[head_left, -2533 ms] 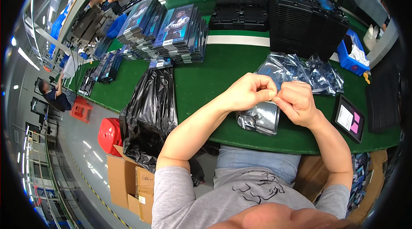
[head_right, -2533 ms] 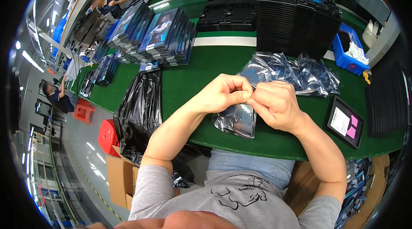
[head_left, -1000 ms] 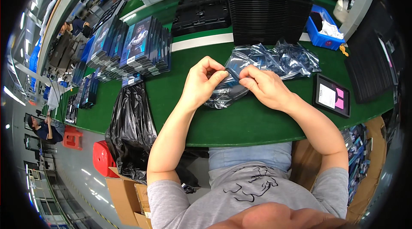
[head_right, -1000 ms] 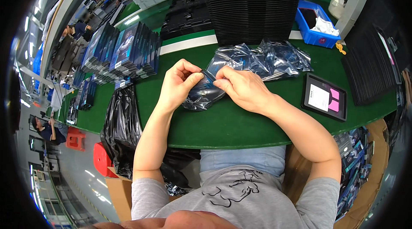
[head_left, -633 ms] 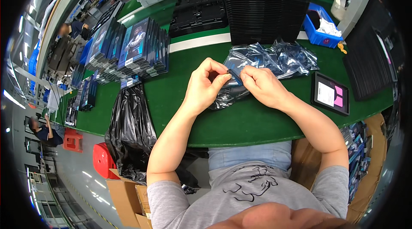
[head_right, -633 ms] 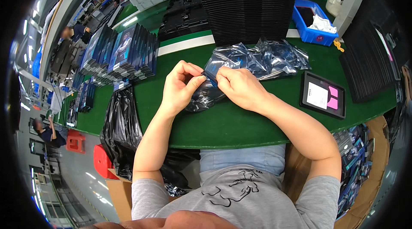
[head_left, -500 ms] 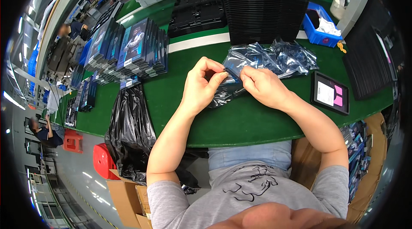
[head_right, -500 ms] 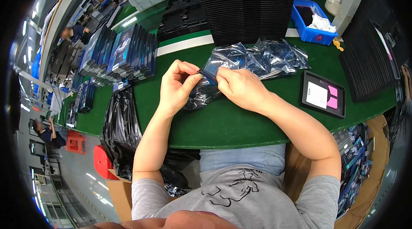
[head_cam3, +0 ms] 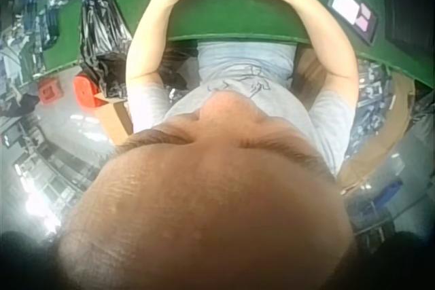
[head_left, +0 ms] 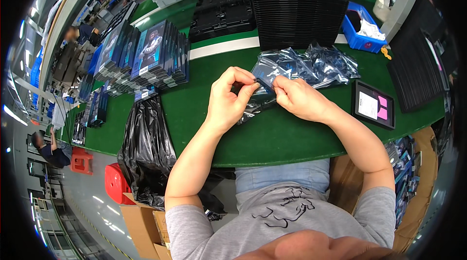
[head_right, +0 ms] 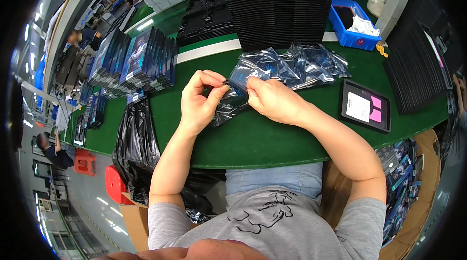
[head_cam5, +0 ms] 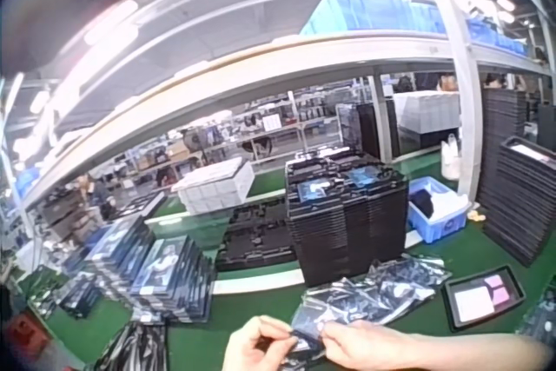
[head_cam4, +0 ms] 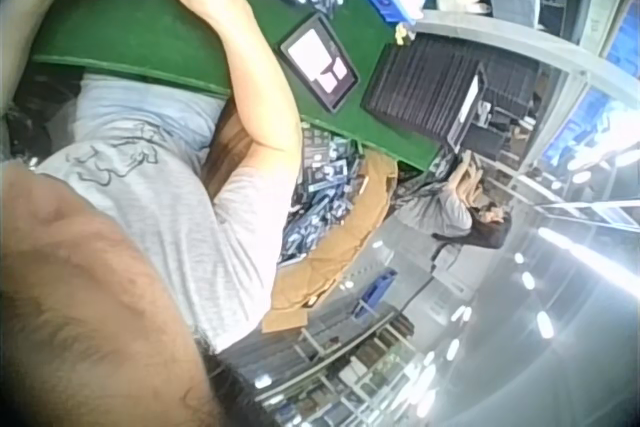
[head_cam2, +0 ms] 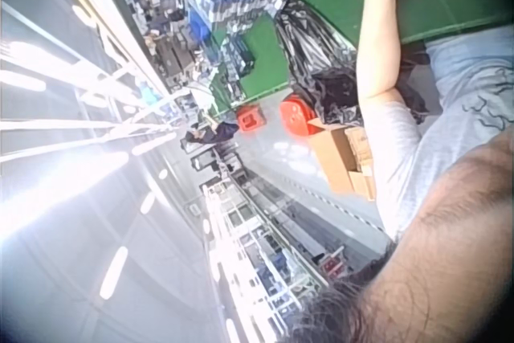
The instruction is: The person sits at a green workbench in a factory setting, handling small electronic components. They open a retail box, remove a component, and place it into a clear plastic bag. The person then seals the bag and places it into a black plastic tray. This process is repeated for multiple units, with the person stacking the finished trays on the table.
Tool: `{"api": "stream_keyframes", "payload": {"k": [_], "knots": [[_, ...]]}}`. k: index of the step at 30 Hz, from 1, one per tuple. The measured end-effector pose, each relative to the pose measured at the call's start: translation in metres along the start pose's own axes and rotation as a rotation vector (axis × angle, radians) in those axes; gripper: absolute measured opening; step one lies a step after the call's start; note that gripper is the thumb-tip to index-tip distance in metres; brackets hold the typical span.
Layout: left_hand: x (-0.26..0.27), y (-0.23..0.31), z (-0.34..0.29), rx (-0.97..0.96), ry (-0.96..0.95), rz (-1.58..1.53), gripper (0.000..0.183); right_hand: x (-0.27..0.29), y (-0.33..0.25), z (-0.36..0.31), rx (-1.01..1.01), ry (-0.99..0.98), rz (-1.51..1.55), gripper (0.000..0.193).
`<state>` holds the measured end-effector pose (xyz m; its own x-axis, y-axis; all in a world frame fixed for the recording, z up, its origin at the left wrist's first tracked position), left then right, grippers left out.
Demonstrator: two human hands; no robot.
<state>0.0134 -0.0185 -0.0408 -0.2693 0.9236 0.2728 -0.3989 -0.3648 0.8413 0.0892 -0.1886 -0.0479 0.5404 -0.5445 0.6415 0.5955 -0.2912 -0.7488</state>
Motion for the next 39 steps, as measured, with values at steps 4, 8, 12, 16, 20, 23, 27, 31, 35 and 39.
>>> {"api": "stream_keyframes", "payload": {"k": [4, 8, 12, 16, 20, 23, 27, 31, 35, 39], "knots": [[0.0, 0.002, 0.0, -0.033, 0.005, -0.011, 0.017, 0.004, 0.0, 0.002, -0.008, -0.067, 0.07, 0.015], [0.0, 0.001, 0.001, -0.184, 0.026, 0.002, 0.017, 0.004, 0.006, 0.003, -0.01, -0.146, 0.211, 0.014], [0.004, 0.0, 0.001, -0.173, -0.016, -0.078, 0.017, 0.0, 0.013, 0.003, -0.11, -0.269, 0.487, 0.012], [0.003, -0.007, 0.0, -0.078, -0.049, -0.311, 0.017, -0.003, 0.012, -0.001, -0.284, -0.429, 0.843, 0.013], [0.004, -0.007, 0.0, -0.115, -0.105, -0.367, 0.016, -0.008, 0.013, -0.001, -0.333, -0.572, 1.022, 0.013], [0.004, -0.008, 0.0, -0.085, -0.134, -0.395, 0.016, -0.007, 0.017, 0.0, -0.323, -0.636, 1.006, 0.012], [0.006, -0.012, 0.005, 0.059, -0.093, -0.255, 0.015, 0.006, 0.016, 0.004, -0.082, -0.181, 0.506, 0.01], [0.005, -0.011, 0.003, 0.118, -0.078, -0.011, 0.015, 0.009, 0.0, -0.001, 0.076, 0.154, 0.249, 0.014], [0.0, -0.005, 0.002, 0.104, -0.087, 0.038, 0.014, 0.006, -0.006, -0.002, 0.054, 0.153, 0.06, 0.016], [-0.001, -0.002, 0.002, 0.075, -0.1, 0.086, 0.014, 0.006, -0.007, -0.004, -0.021, 0.052, -0.058, 0.017]]}}
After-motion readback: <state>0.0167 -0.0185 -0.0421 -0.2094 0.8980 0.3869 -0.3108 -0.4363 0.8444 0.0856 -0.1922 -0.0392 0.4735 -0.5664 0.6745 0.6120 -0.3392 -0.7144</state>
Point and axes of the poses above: each hand's wrist, its own z-axis towards the middle knuckle, its own x-axis out of the back of the hand, y = z × x, the point moved 3 cm from there along z, towards the middle knuckle, and after that the axes turned 1 degree about z, right-handed, at the moved point
